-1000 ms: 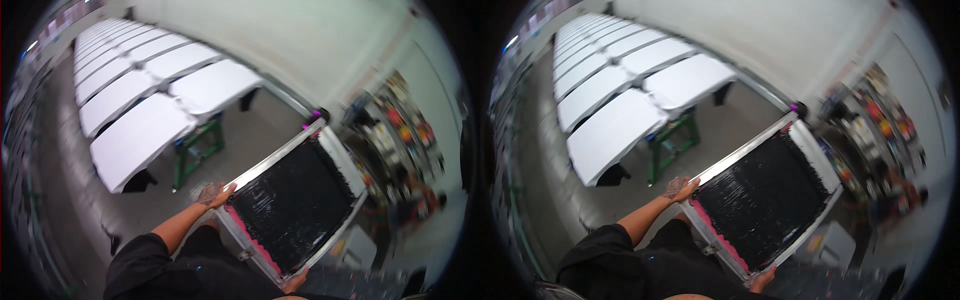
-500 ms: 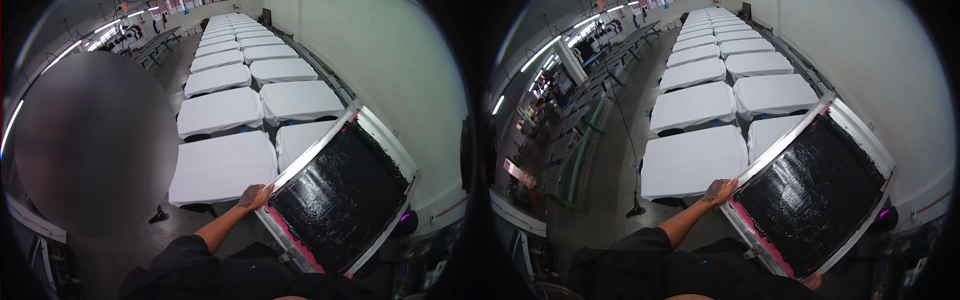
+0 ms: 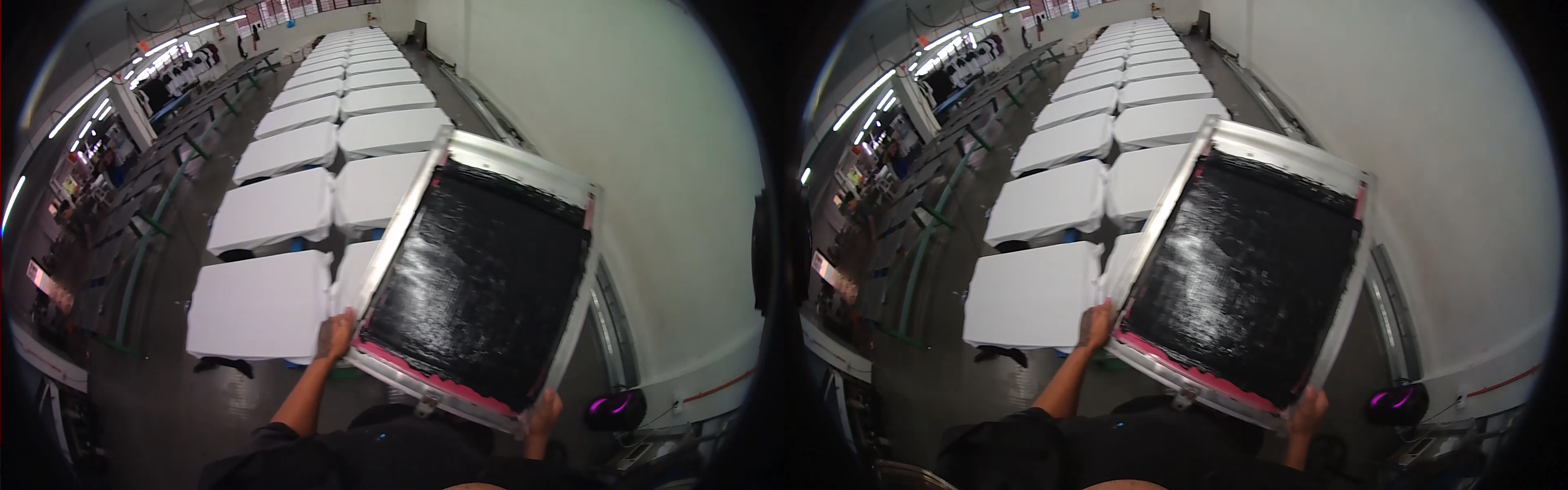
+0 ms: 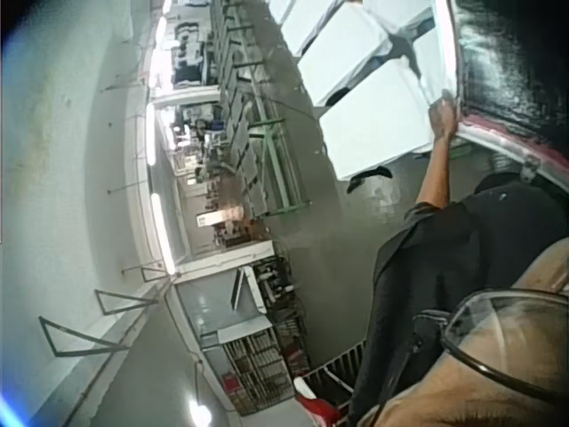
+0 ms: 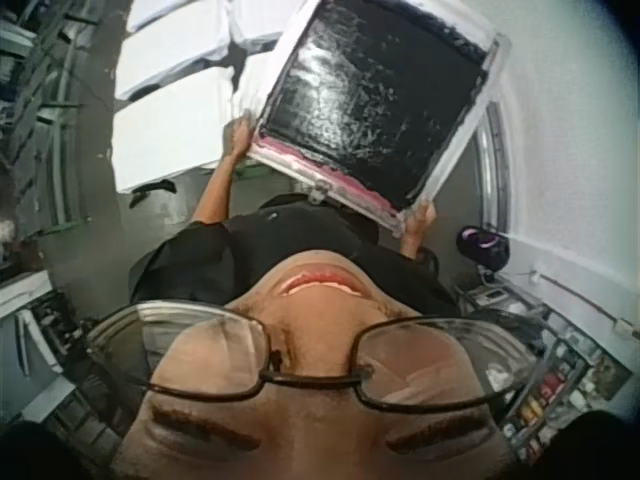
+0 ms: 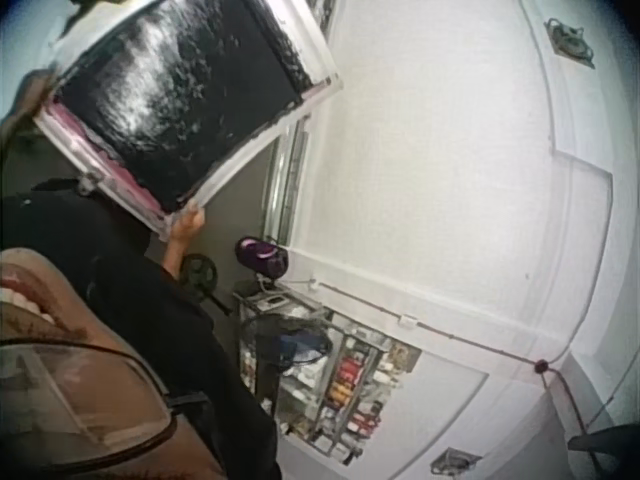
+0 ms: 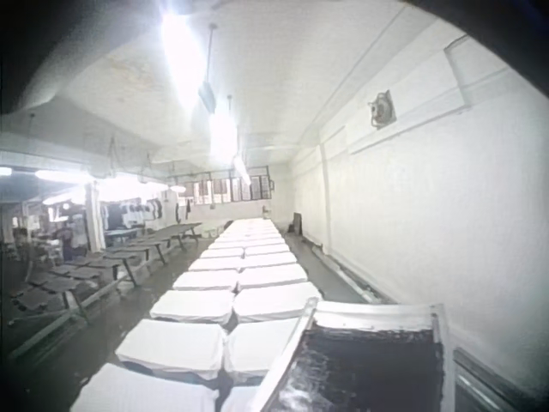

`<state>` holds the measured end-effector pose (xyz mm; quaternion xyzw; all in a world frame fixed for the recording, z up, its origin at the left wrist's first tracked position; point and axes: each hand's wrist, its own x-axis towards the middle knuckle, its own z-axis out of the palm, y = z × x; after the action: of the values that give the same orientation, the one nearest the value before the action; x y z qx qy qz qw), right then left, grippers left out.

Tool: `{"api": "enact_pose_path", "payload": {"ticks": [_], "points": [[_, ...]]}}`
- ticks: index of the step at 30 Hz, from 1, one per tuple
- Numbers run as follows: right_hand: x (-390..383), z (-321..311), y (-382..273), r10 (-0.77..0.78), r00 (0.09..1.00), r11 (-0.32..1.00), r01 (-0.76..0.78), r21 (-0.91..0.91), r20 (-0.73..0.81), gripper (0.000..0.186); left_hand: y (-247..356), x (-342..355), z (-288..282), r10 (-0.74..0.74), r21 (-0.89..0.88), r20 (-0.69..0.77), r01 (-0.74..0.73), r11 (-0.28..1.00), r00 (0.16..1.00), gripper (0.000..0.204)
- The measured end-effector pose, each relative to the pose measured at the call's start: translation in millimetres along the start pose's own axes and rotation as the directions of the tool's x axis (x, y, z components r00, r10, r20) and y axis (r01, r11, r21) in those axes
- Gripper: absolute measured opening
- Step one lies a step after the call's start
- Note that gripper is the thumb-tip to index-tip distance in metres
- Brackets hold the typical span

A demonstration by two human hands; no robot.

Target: Screen printing logos onto a series of white t-shirts on a production line using a manual squeegee.

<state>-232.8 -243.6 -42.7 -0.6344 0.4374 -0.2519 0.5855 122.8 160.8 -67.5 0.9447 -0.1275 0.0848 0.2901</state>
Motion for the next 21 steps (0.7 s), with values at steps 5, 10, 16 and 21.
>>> {"api": "enact_pose_path", "payload": {"ticks": [5, 10, 16, 21], "points": [[-15.7, -9.5, -67.5, 0.015, 0.993, 1.000, -0.015, -0.002, 0.115, 0.033, 54.0, -33.7, -93.5, -0.417, 0.072, 0.343, 0.420, 0.905, 0.841, 0.073], [-20.0, 32.7, -27.0, -0.065, 0.983, 0.994, 0.079, -0.079, 0.169, 0.036, -22.6, -45.3, -86.3, -0.366, 0.147, 0.242, 0.339, 0.929, 0.899, 0.077], [-32.4, 93.0, -12.6, -0.071, 0.975, 0.996, 0.080, -0.036, 0.212, 0.043, -69.4, -48.7, -93.3, -0.466, -0.111, 0.185, 0.489, 0.865, 0.865, 0.076], [-76.9, 126.7, 33.1, -0.059, 0.976, 0.996, 0.073, -0.058, 0.212, 0.047, -130.7, -52.8, -114.3, -0.423, -0.065, 0.166, 0.438, 0.897, 0.891, 0.072]]}}
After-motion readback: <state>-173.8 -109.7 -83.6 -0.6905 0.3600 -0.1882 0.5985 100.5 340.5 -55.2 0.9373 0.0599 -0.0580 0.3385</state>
